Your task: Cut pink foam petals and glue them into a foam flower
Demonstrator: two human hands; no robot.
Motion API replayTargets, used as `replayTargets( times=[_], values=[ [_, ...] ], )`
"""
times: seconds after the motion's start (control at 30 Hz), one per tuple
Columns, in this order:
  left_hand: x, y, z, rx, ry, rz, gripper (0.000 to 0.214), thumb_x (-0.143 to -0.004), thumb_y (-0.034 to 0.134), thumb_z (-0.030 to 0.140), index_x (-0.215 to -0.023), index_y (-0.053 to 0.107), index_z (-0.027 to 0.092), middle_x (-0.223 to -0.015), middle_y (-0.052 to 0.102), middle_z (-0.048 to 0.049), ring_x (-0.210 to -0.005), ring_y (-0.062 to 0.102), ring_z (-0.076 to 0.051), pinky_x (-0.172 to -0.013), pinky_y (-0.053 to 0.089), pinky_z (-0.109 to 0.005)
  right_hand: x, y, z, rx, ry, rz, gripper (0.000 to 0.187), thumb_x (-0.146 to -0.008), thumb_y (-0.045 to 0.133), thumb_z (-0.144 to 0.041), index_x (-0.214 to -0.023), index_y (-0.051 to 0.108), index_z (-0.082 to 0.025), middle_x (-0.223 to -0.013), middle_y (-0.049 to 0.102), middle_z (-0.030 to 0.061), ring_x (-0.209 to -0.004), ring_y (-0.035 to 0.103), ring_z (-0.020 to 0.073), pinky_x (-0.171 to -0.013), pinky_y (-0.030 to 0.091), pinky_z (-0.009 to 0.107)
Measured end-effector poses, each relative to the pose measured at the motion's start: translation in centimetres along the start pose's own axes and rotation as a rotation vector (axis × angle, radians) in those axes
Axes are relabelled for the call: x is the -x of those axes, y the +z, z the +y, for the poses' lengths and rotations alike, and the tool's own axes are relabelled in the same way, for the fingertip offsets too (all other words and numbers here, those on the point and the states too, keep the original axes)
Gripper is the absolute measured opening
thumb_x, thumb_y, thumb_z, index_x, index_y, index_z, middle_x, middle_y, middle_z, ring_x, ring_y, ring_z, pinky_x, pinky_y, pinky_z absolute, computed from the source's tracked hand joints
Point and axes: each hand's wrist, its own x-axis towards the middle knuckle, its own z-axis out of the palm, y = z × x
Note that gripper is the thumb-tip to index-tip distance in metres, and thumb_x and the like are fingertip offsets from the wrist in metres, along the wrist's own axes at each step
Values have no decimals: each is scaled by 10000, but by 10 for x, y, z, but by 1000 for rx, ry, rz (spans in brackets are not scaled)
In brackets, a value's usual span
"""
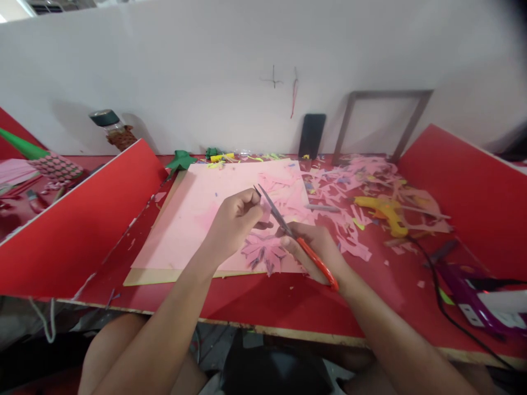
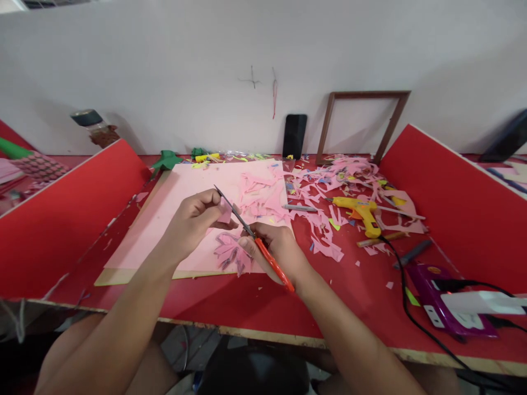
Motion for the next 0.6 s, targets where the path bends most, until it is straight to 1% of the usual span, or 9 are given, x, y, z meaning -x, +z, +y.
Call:
replayTargets(
  times=[0.1,0.3,0.4,0.5,0.6],
  values=[
    [0,-1,-1,0,-3,-8,198,-855,608,237,-684,523,186,-767,580,-13,-771,638,-156,-744,640,-313,-1,-1,1,25,-13,8,398,-865,683,-545,-872,683,-148,-607,506,-25,-537,461,114,-495,353,231],
    [-1,-3,-3,13,-3,-20,156,-841,599,215,-697,545,189,-756,573,-7,-717,627,-143,-738,641,-319,0,-1,1,68,-9,19,387,-866,681,-539,-836,670,-153,-592,458,-33,-537,409,109,-491,304,233],
    [-1,-4,-3,17,-9,-21,140,-830,597,215,-701,550,189,-768,589,-12,-718,633,-145,-733,640,-316,1,0,1,74,-8,27,394,-864,676,-552,-838,673,-159,-593,465,-30,-534,408,112,-487,303,234],
    [-1,-4,-2,15,-5,-25,117,-825,583,203,-710,564,188,-787,595,-15,-732,629,-143,-740,638,-317,0,0,2,97,-10,55,400,-854,687,-555,-786,661,-161,-583,464,-29,-533,405,110,-485,299,234],
    [-1,-5,0,16,-4,-20,140,-839,601,220,-710,556,189,-777,569,-12,-781,646,-159,-731,636,-315,-1,0,7,144,-46,117,393,-849,699,-543,-755,648,-165,-559,438,-36,-515,393,103,-484,305,231]
  ],
)
